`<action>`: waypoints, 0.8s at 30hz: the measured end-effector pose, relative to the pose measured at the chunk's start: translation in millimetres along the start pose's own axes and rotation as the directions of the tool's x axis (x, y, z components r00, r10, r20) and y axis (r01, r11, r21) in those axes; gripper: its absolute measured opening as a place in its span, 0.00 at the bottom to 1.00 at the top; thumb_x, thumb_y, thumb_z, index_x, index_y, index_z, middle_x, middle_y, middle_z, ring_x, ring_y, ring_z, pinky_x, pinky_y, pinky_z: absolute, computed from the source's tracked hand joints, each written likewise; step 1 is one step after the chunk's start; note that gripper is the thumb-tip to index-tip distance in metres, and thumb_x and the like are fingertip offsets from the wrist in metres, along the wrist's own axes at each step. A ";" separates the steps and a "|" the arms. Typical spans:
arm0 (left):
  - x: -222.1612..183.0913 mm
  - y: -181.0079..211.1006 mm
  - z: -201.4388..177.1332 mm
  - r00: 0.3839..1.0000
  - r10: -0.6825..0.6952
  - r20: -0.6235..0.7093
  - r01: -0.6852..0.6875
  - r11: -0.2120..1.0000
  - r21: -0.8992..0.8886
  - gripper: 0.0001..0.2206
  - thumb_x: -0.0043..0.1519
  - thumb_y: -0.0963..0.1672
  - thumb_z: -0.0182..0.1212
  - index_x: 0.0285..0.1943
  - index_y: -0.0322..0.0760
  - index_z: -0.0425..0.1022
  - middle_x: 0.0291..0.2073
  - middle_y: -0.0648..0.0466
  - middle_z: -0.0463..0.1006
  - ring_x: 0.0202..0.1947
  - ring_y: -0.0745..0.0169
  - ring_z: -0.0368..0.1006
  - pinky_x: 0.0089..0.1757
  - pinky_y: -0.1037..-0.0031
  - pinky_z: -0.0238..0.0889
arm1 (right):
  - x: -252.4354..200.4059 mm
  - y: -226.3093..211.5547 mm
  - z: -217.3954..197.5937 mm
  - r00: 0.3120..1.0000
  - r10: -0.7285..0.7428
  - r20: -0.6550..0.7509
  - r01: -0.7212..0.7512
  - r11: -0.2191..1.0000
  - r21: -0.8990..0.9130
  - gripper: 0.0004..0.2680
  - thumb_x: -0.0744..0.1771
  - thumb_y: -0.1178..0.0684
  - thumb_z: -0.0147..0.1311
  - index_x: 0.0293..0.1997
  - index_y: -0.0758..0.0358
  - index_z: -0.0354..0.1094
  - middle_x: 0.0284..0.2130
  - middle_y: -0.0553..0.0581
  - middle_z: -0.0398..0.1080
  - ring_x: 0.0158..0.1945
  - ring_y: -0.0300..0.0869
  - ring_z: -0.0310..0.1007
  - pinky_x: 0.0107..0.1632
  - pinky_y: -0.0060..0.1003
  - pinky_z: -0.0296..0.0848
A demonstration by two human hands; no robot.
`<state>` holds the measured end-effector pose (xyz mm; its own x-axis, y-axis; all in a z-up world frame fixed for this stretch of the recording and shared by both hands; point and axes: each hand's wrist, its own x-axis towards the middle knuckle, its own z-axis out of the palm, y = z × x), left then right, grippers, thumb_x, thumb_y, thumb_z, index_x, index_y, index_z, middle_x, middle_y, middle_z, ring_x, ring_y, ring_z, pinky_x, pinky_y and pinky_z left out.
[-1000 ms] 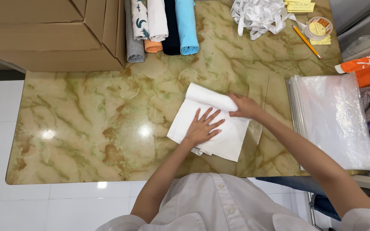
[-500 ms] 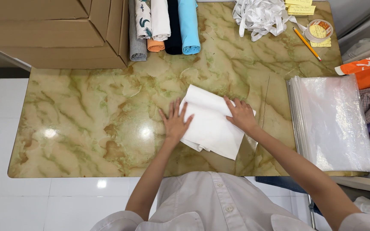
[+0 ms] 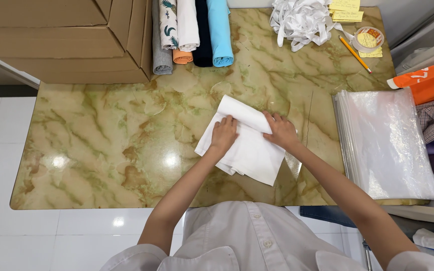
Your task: Folding and rolling clothes on a work table.
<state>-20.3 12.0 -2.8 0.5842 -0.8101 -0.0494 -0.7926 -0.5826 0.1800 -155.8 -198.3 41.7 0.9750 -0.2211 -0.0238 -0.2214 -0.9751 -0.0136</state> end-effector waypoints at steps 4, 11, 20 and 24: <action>-19.0 4.7 -41.5 0.989 -0.054 0.134 0.070 0.990 -0.120 0.31 0.63 0.50 0.60 0.75 0.42 0.54 0.70 0.49 0.53 0.74 0.48 0.46 0.65 0.40 0.45 | -3.5 -3.6 -6.8 1.000 -0.004 -0.024 0.004 1.000 0.011 0.33 0.60 0.41 0.63 0.73 0.50 0.52 0.48 0.60 0.68 0.48 0.59 0.76 0.47 0.50 0.78; 14.8 -5.4 -39.6 0.977 -0.149 0.156 0.156 0.987 -0.037 0.21 0.57 0.47 0.69 0.58 0.46 0.69 0.53 0.51 0.66 0.56 0.48 0.66 0.49 0.46 0.62 | -4.6 -3.7 -6.1 0.998 -0.034 -0.055 0.032 0.999 -0.035 0.33 0.59 0.41 0.64 0.72 0.47 0.53 0.48 0.57 0.67 0.49 0.55 0.75 0.49 0.48 0.77; 97.5 -24.5 6.8 0.956 0.207 0.208 -0.231 0.968 0.098 0.36 0.48 0.44 0.77 0.68 0.48 0.65 0.59 0.44 0.70 0.60 0.42 0.69 0.58 0.39 0.52 | 13.5 14.2 -26.4 0.977 -0.190 0.092 0.189 0.982 0.027 0.31 0.61 0.42 0.63 0.72 0.47 0.52 0.50 0.58 0.66 0.53 0.57 0.73 0.53 0.51 0.75; 57.7 -14.9 -13.0 0.966 0.255 0.040 -0.257 0.937 0.237 0.32 0.51 0.48 0.77 0.61 0.43 0.61 0.53 0.46 0.67 0.57 0.43 0.66 0.55 0.45 0.53 | 28.7 19.9 -34.0 0.934 -0.144 0.328 0.015 0.931 0.364 0.31 0.61 0.31 0.58 0.72 0.43 0.52 0.55 0.63 0.66 0.61 0.65 0.68 0.60 0.60 0.70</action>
<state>27.4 -25.3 4.4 0.3551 -0.9340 -0.0406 -0.9342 -0.3529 -0.0511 -131.5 -224.7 74.7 0.9355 -0.0604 -0.3482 -0.1987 -0.9047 -0.3769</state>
